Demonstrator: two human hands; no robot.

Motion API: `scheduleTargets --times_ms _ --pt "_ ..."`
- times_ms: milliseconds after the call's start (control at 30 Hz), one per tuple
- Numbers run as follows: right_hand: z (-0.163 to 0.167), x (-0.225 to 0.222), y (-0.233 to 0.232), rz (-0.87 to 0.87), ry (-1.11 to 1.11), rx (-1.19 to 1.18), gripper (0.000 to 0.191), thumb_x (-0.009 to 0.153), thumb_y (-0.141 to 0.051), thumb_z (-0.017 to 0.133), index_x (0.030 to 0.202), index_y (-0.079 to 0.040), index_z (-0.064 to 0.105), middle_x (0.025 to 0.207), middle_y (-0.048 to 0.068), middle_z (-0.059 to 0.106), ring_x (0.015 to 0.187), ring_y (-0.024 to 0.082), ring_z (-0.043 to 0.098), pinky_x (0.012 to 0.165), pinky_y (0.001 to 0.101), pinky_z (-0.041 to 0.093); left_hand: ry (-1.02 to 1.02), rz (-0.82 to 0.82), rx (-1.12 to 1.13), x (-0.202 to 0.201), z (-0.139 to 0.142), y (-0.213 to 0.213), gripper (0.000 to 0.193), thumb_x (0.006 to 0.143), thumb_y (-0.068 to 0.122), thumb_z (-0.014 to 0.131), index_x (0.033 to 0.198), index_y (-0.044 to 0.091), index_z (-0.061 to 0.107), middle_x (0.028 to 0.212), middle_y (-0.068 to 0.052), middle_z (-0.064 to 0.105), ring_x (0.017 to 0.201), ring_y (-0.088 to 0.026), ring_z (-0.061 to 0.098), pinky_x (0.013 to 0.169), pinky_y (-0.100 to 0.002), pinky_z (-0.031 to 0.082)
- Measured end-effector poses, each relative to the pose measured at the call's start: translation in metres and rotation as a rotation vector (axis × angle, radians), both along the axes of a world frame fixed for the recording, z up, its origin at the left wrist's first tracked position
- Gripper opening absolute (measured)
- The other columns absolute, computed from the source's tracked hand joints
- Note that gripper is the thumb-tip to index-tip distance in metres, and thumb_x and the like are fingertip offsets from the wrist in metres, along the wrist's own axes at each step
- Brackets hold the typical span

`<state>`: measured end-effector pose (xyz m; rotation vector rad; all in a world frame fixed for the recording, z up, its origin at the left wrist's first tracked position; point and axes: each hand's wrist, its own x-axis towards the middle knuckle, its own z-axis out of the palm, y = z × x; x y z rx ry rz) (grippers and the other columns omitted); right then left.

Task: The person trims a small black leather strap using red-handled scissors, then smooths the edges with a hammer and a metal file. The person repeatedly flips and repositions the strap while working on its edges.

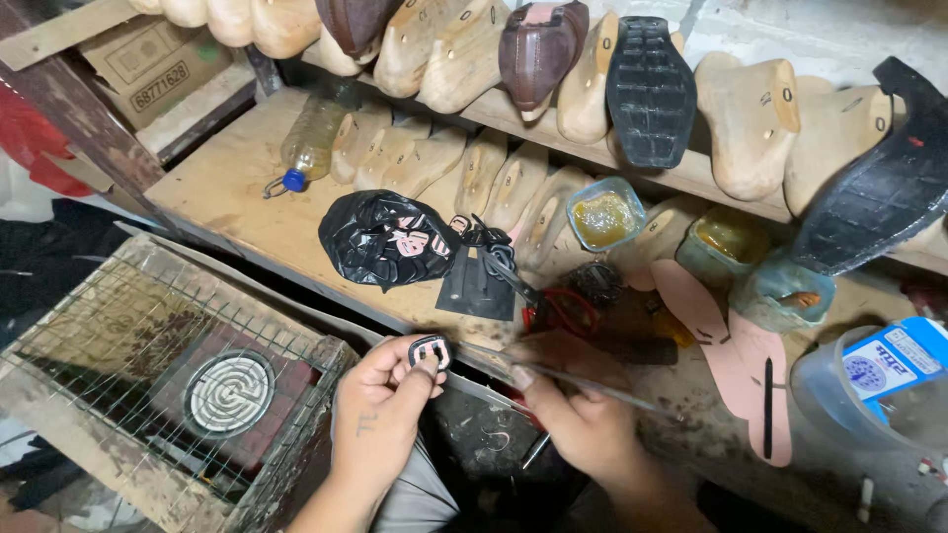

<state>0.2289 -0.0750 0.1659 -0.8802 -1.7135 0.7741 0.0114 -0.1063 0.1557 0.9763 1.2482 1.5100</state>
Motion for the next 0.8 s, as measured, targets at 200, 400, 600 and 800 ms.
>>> scheduleTargets --times_ms 200,400,600,800 --pt "0.010 -0.016 -0.009 0.109 0.179 0.044 0.020 0.091 0.003 0.071 0.111 0.002 0.071 0.108 0.013 0.073 0.097 0.021 0.071 0.088 0.0304 0.056 0.071 0.009 0.006 0.003 0.015 -0.007 0.016 0.094 0.002 0.063 0.104 -0.003 0.074 0.078 0.001 0.065 0.070 -0.005 0.058 0.066 -0.021 0.049" --pt "0.010 -0.016 -0.008 0.139 0.144 0.094 0.020 0.091 0.002 0.072 0.111 0.001 0.072 0.106 0.012 0.074 0.095 0.020 0.072 0.087 0.0302 0.057 0.068 -0.005 0.005 0.004 0.008 -0.006 0.016 0.093 0.002 0.064 0.104 -0.003 0.074 0.079 0.000 0.067 0.069 -0.005 0.057 0.064 -0.021 0.048" --pt "0.014 -0.020 -0.009 0.153 0.075 0.122 0.020 0.092 0.003 0.069 0.111 0.002 0.072 0.103 0.011 0.073 0.092 0.019 0.072 0.084 0.0301 0.056 0.050 -0.013 0.018 0.003 0.003 -0.006 0.019 0.091 0.002 0.063 0.106 -0.002 0.074 0.081 0.000 0.069 0.070 -0.005 0.059 0.066 -0.021 0.049" --pt "0.014 -0.021 -0.009 0.182 0.106 0.137 0.018 0.093 0.004 0.068 0.112 0.003 0.070 0.104 0.012 0.072 0.091 0.021 0.071 0.083 0.0311 0.056 0.033 -0.025 0.017 0.002 0.002 -0.008 0.017 0.092 0.001 0.063 0.105 -0.003 0.074 0.082 -0.001 0.068 0.072 -0.005 0.060 0.066 -0.021 0.050"
